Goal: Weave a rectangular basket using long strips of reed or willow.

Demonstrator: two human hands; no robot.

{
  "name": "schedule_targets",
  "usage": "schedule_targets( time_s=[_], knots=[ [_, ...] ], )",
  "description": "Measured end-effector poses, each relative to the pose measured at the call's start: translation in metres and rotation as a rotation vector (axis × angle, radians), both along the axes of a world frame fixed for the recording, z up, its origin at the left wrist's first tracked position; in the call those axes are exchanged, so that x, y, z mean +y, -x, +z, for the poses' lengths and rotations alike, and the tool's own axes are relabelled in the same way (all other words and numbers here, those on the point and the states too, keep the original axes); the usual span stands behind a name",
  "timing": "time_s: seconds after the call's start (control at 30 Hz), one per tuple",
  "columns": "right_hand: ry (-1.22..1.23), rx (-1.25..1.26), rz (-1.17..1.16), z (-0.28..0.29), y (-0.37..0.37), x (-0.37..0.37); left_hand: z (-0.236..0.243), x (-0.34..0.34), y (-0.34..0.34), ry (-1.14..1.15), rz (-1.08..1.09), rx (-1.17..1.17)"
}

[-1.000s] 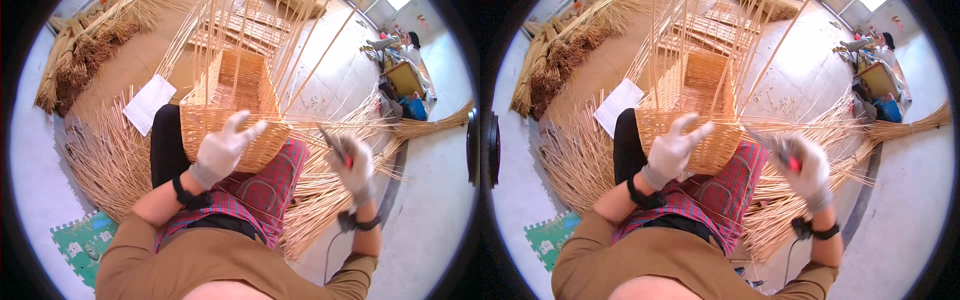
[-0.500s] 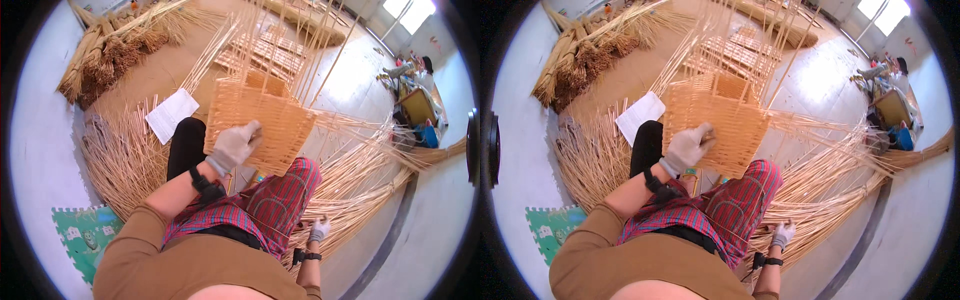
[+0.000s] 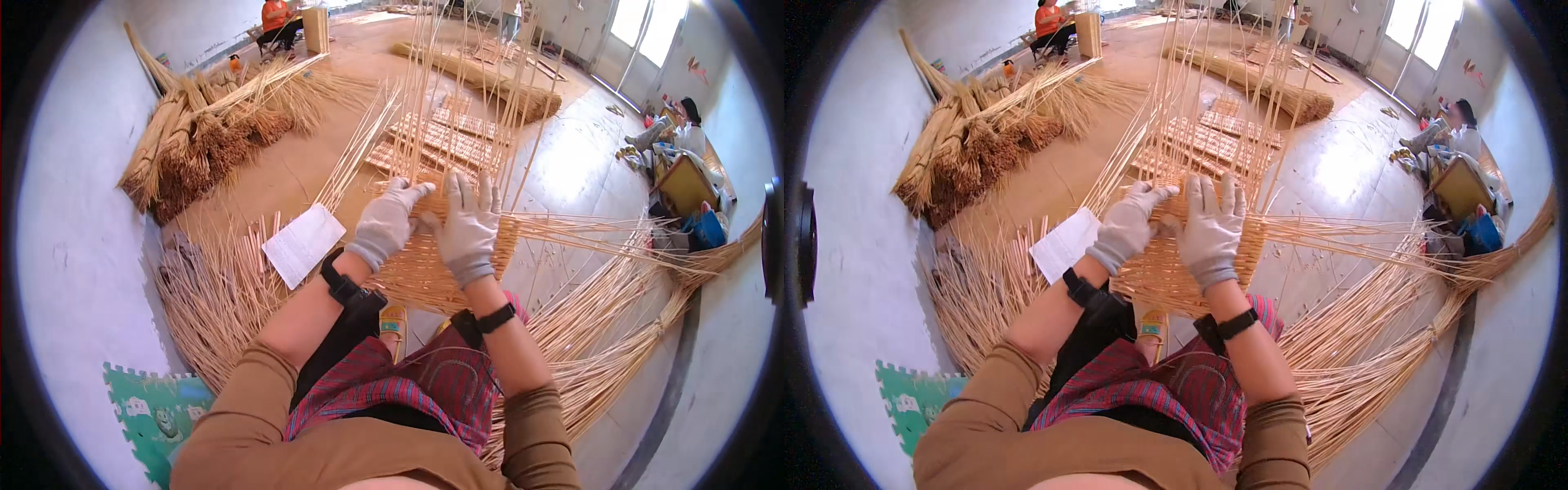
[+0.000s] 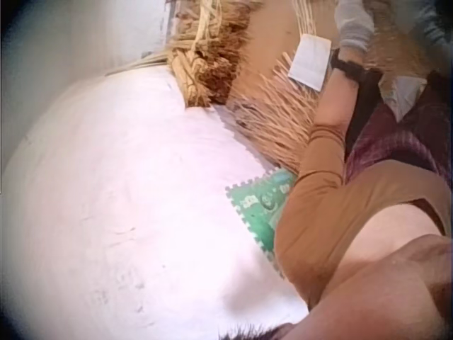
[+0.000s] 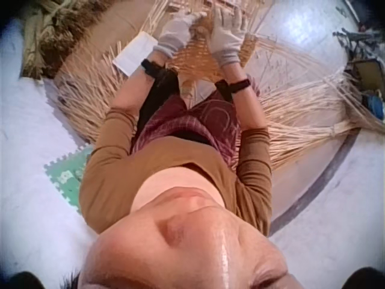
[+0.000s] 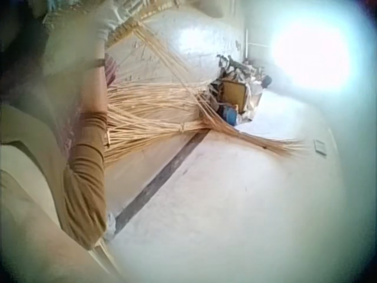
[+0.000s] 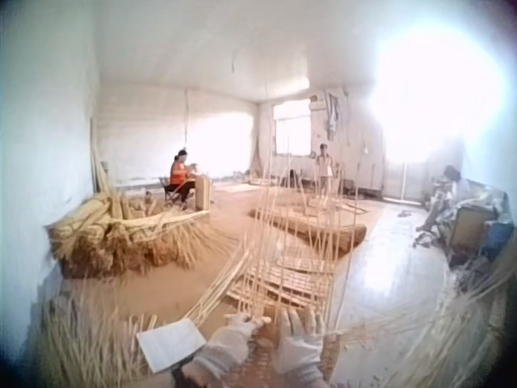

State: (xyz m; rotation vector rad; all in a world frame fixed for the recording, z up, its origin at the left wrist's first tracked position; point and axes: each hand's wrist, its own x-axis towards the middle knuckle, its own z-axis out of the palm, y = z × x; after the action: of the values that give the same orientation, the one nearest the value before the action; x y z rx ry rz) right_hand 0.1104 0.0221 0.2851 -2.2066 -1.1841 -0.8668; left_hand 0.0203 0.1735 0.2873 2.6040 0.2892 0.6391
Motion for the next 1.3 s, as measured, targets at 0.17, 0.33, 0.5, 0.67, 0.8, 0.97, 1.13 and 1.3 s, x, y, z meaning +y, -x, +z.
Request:
schedule_targets(
  time_s=[0.17, 0.33, 0.5, 0.67, 0.8, 0.97, 1.13, 1.3],
  knots=[
    [0.058, -0.034, -0.093, -0.005, -0.005, 0.009, 0.024, 0.0, 0.003, -0.001, -0.002, 0.162],
    [0.182, 0.095, -0.119, 0.002, -0.008, 0.022, 0.045, 0.008, 0.001, 0.026, 0.006, 0.234],
    [-0.16, 0.216, 0.092, -0.018, 0.056, -0.027, 0.0, -0.019, 0.042, 0.17, -0.04, -0.492],
    [-0.636, 1.308, 0.472, -0.105, 0.155, -0.067, -0.054, -0.104, 0.088, 1.438, -0.096, -0.477],
    [-0.682, 1.509, 0.293, -0.108, 0.139, -0.094, -0.047, -0.106, 0.103, 0.886, -0.201, -0.168],
    [-0.627, 1.562, 0.279, -0.086, 0.124, -0.101, -0.052, -0.092, 0.112, 0.94, -0.664, 0.101],
    [-0.316, 1.425, 0.506, -0.09, 0.136, -0.116, 0.004, -0.079, 0.127, 1.089, -0.511, 0.481],
    [0.021, 1.473, 0.474, -0.066, 0.145, -0.127, 0.008, -0.031, 0.125, 1.443, -0.351, 0.029]
  ],
)
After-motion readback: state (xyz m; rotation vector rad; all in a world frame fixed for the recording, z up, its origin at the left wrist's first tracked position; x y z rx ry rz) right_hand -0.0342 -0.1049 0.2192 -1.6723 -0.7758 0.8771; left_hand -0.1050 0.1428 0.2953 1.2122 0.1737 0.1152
